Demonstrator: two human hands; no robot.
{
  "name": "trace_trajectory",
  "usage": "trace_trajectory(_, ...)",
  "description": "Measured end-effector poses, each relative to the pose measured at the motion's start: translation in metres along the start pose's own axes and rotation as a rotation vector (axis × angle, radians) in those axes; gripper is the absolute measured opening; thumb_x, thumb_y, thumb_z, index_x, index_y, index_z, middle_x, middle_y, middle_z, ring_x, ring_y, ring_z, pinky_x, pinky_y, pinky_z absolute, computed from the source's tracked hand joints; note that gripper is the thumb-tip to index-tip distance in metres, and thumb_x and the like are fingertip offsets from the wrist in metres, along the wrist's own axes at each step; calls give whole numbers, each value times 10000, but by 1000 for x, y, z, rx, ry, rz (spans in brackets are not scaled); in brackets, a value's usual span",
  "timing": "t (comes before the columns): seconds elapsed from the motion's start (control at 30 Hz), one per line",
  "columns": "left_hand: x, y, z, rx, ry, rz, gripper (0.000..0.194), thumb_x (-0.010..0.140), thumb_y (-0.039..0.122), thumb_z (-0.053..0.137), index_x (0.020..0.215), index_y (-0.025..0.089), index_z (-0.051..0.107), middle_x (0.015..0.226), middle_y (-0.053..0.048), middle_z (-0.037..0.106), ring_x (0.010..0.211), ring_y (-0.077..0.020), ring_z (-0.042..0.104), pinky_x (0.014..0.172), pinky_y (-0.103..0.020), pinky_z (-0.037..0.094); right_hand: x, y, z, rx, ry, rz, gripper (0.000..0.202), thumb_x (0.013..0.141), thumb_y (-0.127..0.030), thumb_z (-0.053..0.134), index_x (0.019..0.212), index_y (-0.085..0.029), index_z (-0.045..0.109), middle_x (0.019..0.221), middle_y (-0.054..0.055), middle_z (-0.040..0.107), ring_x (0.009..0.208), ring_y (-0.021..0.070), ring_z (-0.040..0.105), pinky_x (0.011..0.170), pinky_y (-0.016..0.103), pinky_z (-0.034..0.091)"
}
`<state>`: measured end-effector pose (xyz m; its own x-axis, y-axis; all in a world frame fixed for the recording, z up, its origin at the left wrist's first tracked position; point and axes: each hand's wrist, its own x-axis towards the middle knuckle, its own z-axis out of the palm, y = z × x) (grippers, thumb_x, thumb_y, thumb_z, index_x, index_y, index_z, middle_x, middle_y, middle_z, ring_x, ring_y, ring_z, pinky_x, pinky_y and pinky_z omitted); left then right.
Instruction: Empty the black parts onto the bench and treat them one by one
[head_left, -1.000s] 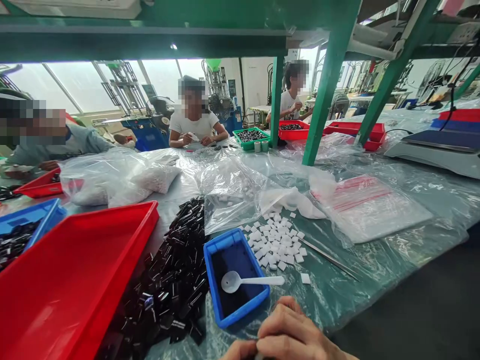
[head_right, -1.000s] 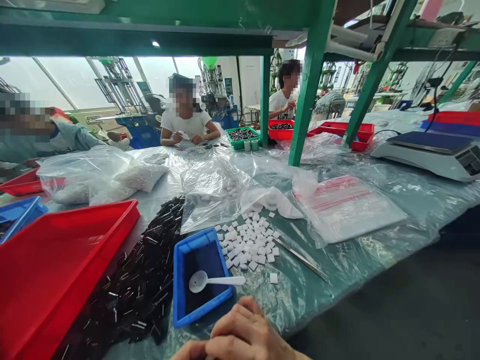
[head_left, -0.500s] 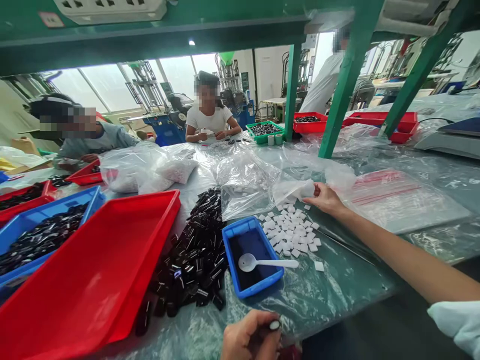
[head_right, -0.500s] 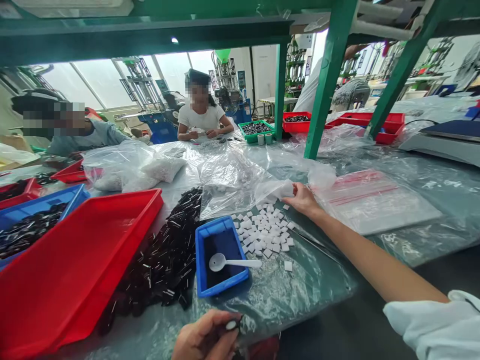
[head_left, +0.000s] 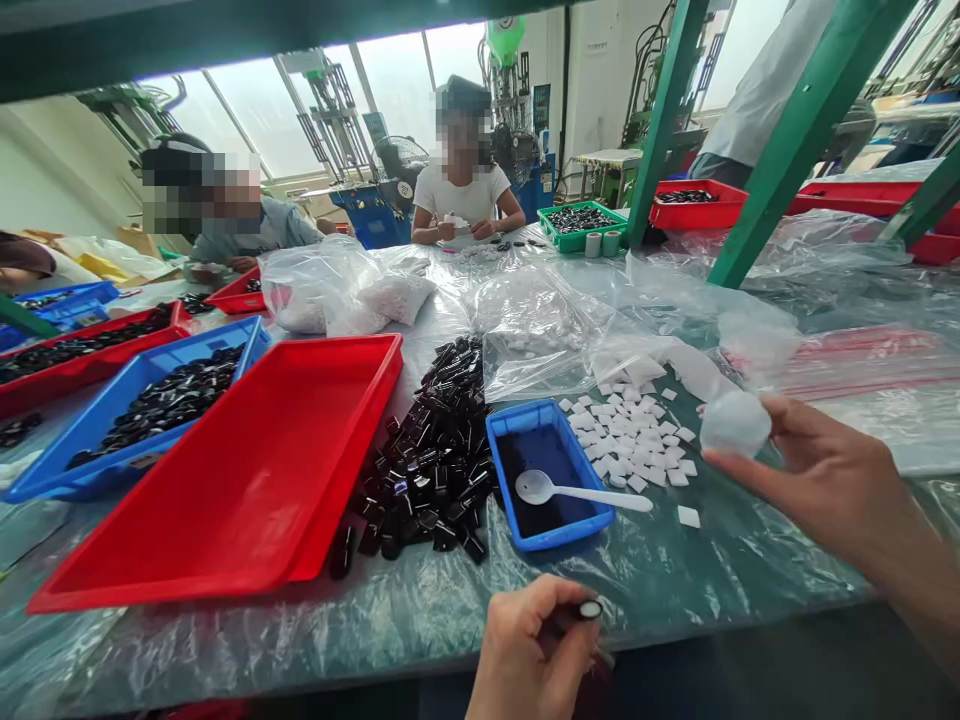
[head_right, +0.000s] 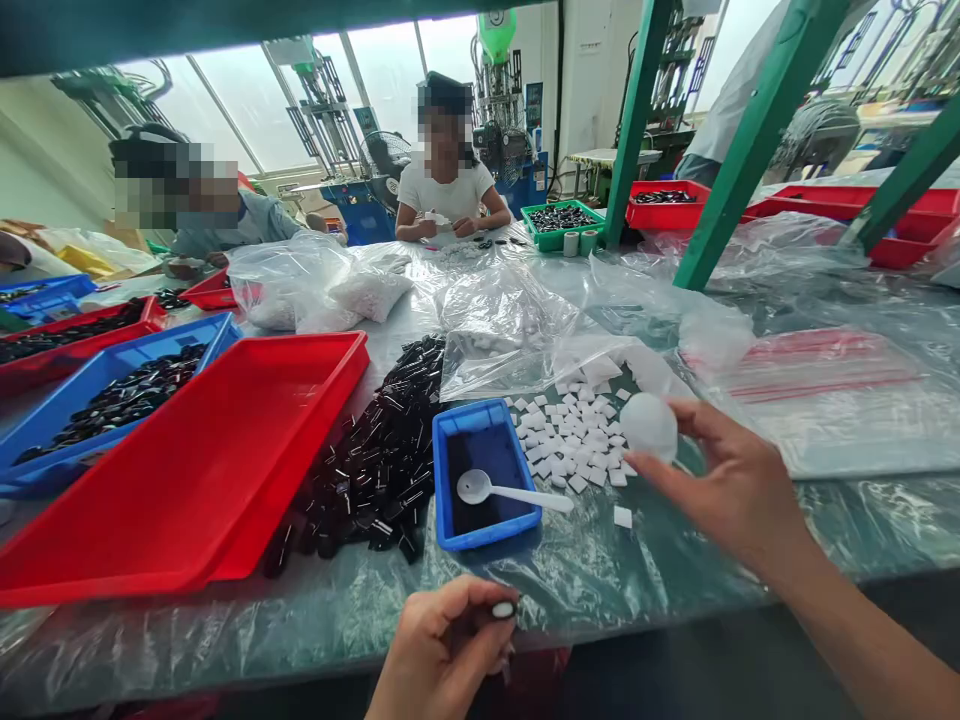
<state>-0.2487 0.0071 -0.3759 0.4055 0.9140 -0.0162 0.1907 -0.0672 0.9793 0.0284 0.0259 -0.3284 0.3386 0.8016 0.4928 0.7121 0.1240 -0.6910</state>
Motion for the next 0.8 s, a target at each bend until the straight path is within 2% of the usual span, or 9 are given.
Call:
trace_trajectory(0.07, 0, 1, 0, 6, 6, 11, 128, 788, 206, 565, 801, 132, 669, 560, -31, 616, 448, -120, 591, 435, -170, 464, -27, -13, -2, -18, -94, -104, 397, 738, -451, 686, 1072, -251, 607, 1018, 62, 655, 910, 269, 630, 712, 359, 517)
trace_trajectory(0.13, 0, 2, 0, 18, 12, 28, 121, 779, 188, 566, 803, 133, 671, 557, -31, 622, 445, -118, 584, 433, -170, 458, -45, -25, -1, -23, -155, -298, 317, 804, -320, 631, 1107, -236, 593, 1059, 66, 625, 940, 236, 616, 742, 333, 511)
trace_trajectory(0.2, 0, 2, 0, 26, 10, 34, 124, 780, 178, 559, 805, 135, 673, 547, -27, 622, 436, -113, 580, 427, -164, 442, -55, -36, 4, -55, -164, -479, 276, 829, -193, 567, 1103, -202, 597, 1026, 78, 618, 941, 215, 605, 763, 327, 491)
trace_trajectory(0.27, 0, 3, 0, 44, 8, 46, 127, 781, 172, 556, 809, 138, 676, 532, -20, 616, 430, -109, 575, 421, -160, 421, -60, -42, 11, -96, -167, -587, 275, 823, -114, 528, 1078, -180, 606, 973, 82, 621, 927, 208, 600, 776, 341, 462)
trace_trajectory(0.47, 0, 8, 0, 27, 26, 39, 103, 774, 161, 573, 800, 148, 673, 529, -19, 648, 426, -118, 606, 429, -158, 437, -61, -43, 24, -151, -192, -650, 320, 823, -25, 450, 1040, -192, 617, 968, 78, 647, 920, 207, 607, 858, 405, 370)
trace_trajectory(0.6, 0, 12, 0, 24, 38, 44, 95, 769, 157, 580, 794, 149, 671, 527, -18, 655, 436, -117, 619, 436, -142, 435, -61, -42, 23, -238, -239, -739, 311, 842, -38, 451, 1042, -193, 632, 970, 80, 667, 935, 193, 598, 906, 404, 318)
trace_trajectory(0.8, 0, 11, 1, 17, 33, 53, 93, 771, 152, 576, 789, 143, 667, 527, -15, 649, 439, -114, 618, 443, -138, 433, -66, -42, 19, -262, -265, -726, 377, 875, -28, 409, 1117, -220, 625, 1047, 69, 671, 1043, 194, 557, 993, 449, 247)
